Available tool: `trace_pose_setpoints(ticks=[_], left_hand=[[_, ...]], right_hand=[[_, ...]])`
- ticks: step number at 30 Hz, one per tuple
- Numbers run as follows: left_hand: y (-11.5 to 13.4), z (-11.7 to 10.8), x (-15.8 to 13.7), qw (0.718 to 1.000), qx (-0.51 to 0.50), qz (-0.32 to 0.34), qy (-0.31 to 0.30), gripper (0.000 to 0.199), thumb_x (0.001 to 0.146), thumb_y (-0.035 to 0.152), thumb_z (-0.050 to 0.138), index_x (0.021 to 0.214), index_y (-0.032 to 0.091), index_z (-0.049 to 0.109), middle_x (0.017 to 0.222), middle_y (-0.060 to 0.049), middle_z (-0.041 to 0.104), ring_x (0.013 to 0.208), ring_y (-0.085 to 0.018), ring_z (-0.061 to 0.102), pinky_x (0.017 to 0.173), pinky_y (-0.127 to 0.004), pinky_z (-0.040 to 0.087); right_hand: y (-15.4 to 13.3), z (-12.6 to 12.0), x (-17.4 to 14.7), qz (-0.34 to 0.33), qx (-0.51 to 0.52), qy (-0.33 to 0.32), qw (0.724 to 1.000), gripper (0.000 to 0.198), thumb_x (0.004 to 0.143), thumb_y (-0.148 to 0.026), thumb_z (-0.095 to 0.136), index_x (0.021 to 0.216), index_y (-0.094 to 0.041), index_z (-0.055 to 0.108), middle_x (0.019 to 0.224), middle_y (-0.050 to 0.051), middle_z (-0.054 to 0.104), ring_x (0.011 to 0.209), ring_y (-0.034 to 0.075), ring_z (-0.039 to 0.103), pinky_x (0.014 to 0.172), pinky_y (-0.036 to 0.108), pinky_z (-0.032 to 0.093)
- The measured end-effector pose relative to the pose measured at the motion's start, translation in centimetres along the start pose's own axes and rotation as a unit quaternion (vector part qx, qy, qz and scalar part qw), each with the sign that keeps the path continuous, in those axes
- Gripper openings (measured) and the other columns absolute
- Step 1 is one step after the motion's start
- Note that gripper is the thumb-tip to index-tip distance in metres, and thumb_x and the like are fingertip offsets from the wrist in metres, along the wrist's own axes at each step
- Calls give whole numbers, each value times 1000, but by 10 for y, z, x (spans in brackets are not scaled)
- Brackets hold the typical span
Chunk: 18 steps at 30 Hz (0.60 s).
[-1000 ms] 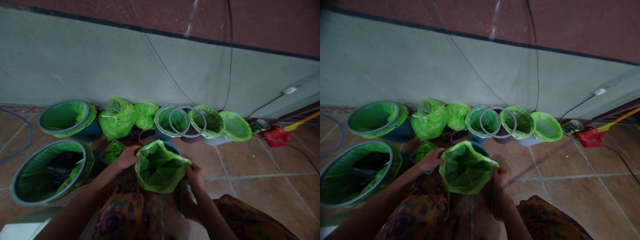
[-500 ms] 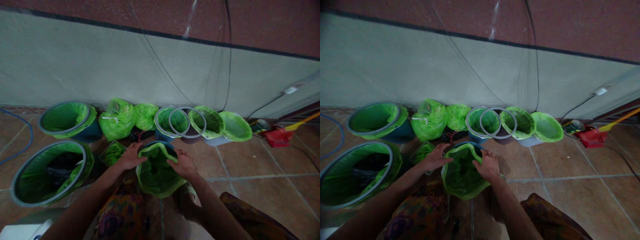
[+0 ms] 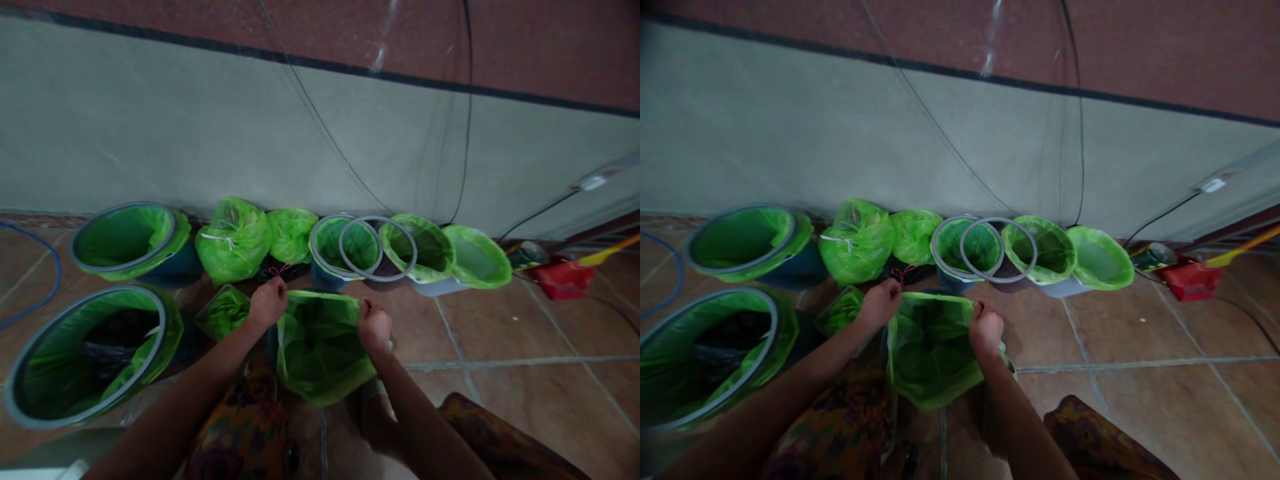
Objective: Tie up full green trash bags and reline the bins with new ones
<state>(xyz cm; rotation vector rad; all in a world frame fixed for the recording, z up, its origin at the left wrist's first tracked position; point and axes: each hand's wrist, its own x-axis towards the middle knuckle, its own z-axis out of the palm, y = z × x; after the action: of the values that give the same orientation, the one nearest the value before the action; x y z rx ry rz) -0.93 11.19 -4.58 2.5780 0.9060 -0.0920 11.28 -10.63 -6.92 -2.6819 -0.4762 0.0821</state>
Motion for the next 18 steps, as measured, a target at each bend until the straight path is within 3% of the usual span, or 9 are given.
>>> trace_pose_setpoints(ticks=[5, 10, 13, 18], left_hand=[[-12, 9, 3, 995, -79, -46, -38, 33, 79, 11, 50, 110, 17, 61, 103, -6, 71, 93, -17, 66, 83, -26, 48], [3, 8, 11, 990, -109, 4, -87, 47, 77, 20, 57, 123, 13, 57, 120, -11, 67, 106, -23, 64, 93, -31, 48], [11, 6, 17, 991, -99, 34, -88, 43, 81, 33, 58, 119, 14, 63, 121, -10, 67, 109, -25, 62, 96, -32, 46], [14, 8, 33, 995, -69, 19, -69, 29, 87, 26, 48, 95, 17, 74, 98, -8, 74, 95, -20, 67, 88, -28, 47]], right_hand=[[-3, 7, 16, -27, 21, -35, 999, 35, 95, -31, 36, 106, -13, 65, 92, 11, 71, 79, 18, 63, 70, 26, 38], [-12, 7, 26, -49, 12, -65, 997, 47, 93, -46, 42, 125, -14, 57, 110, 13, 69, 98, 24, 63, 81, 31, 43], [-11, 6, 28, -65, -41, -97, 992, 39, 91, -41, 47, 114, -16, 64, 109, 14, 69, 101, 26, 63, 85, 33, 43], [-9, 13, 39, -66, 6, -106, 992, 28, 90, -32, 47, 93, -19, 72, 95, 10, 72, 91, 22, 65, 82, 29, 45]])
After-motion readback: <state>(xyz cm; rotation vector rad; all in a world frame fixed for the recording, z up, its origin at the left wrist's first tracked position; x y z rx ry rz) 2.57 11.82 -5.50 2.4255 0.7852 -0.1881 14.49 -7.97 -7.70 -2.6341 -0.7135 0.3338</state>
